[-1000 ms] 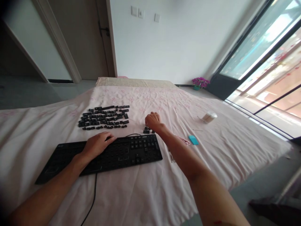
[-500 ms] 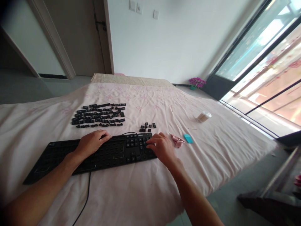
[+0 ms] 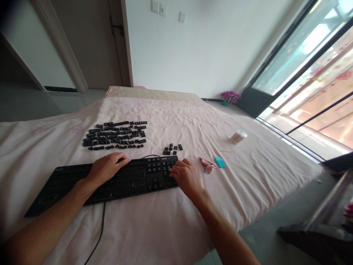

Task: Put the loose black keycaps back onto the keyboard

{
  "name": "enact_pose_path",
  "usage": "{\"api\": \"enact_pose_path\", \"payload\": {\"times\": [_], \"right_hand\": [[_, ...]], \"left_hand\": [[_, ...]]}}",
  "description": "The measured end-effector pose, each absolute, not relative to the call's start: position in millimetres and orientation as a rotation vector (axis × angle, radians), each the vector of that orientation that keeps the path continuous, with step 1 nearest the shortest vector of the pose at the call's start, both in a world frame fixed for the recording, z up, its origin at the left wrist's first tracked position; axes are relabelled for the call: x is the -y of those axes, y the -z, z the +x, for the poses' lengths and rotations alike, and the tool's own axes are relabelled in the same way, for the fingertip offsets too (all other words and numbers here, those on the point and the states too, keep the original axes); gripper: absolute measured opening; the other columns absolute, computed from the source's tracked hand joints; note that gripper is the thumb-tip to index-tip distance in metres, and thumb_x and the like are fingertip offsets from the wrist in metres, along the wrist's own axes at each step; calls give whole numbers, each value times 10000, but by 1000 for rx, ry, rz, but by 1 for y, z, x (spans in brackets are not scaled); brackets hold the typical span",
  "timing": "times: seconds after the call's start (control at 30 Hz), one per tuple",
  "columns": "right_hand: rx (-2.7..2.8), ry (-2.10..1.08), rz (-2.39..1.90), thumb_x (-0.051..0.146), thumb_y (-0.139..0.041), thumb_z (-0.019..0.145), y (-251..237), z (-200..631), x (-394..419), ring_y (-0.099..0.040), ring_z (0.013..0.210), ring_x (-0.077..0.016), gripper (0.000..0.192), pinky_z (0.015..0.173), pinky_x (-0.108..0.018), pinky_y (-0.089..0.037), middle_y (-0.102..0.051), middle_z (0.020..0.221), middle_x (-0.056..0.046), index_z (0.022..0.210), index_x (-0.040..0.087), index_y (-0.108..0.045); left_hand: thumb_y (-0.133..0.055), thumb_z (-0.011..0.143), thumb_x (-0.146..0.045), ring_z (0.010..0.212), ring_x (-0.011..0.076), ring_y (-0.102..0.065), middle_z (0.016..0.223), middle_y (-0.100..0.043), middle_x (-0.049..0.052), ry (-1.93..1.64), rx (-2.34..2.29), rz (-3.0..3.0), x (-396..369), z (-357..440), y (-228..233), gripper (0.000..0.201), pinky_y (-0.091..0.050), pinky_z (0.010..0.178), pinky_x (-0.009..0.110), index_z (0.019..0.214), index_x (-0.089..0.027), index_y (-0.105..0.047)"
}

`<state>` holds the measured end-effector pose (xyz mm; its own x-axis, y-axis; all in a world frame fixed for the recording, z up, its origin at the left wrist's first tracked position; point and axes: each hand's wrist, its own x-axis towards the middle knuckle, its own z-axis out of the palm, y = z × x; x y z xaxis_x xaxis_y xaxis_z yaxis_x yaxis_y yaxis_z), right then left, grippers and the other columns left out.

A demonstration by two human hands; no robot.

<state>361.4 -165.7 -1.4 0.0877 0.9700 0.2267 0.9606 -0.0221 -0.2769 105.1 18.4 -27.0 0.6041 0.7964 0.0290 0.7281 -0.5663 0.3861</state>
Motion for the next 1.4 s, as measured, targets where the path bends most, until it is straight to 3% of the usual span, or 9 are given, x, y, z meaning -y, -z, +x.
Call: {"api": "enact_pose_path", "payload": {"times": [0.17, 0.37, 0.47, 0.67, 0.93, 1.4], "right_hand": [[2081, 60, -2061, 264, -532, 925, -1, 355, 168, -502, 786, -181, 204, 694, -308, -368, -627, 774, -31, 858, 249, -724], [2255, 293, -2115, 125, -504, 892, 13, 341, 182, -509, 852, -240, 317, 735, -365, -382, -635, 910, -97, 1178, 193, -623], [2307, 323, -2123, 56, -518, 836, 15, 338, 188, -518, 863, -256, 411, 736, -376, -394, -641, 953, -118, 1222, 168, -604], [2060, 64, -2047, 136, -480, 904, -16, 367, 163, -558, 822, -179, 316, 719, -292, -415, -671, 868, -21, 1034, 312, -708], [1896, 122, -2282, 250, -581, 871, -18, 421, 66, -580, 939, -177, 204, 761, -256, -418, -705, 1008, -7, 990, 283, -743], [2120, 50, -2392, 210, -674, 776, -4, 424, 22, -584, 931, -202, 134, 722, -248, -389, -734, 920, -36, 859, 259, -768]], "left_hand": [[-451, 888, -457, 927, 179, -611, 970, -686, -9, -260, -1250, 2482, -18, 106, 25, 280, -391, 718, 244, 877, -255, -645], [-453, 896, -451, 925, 175, -611, 967, -688, -9, -288, -1246, 2489, -17, 106, 27, 273, -386, 727, 242, 873, -254, -642], [-456, 896, -446, 914, 176, -612, 940, -684, -9, -314, -1235, 2492, -17, 106, 29, 268, -385, 730, 248, 863, -253, -638], [-457, 894, -446, 928, 177, -610, 939, -683, -10, -316, -1219, 2443, -18, 107, 30, 262, -387, 741, 247, 856, -260, -637], [-452, 894, -449, 916, 178, -613, 923, -678, -5, -316, -1228, 2431, -18, 106, 29, 270, -385, 744, 250, 846, -254, -632], [-446, 897, -463, 932, 181, -606, 933, -677, -6, -302, -1224, 2457, -18, 106, 28, 280, -391, 746, 249, 851, -257, -631]]}}
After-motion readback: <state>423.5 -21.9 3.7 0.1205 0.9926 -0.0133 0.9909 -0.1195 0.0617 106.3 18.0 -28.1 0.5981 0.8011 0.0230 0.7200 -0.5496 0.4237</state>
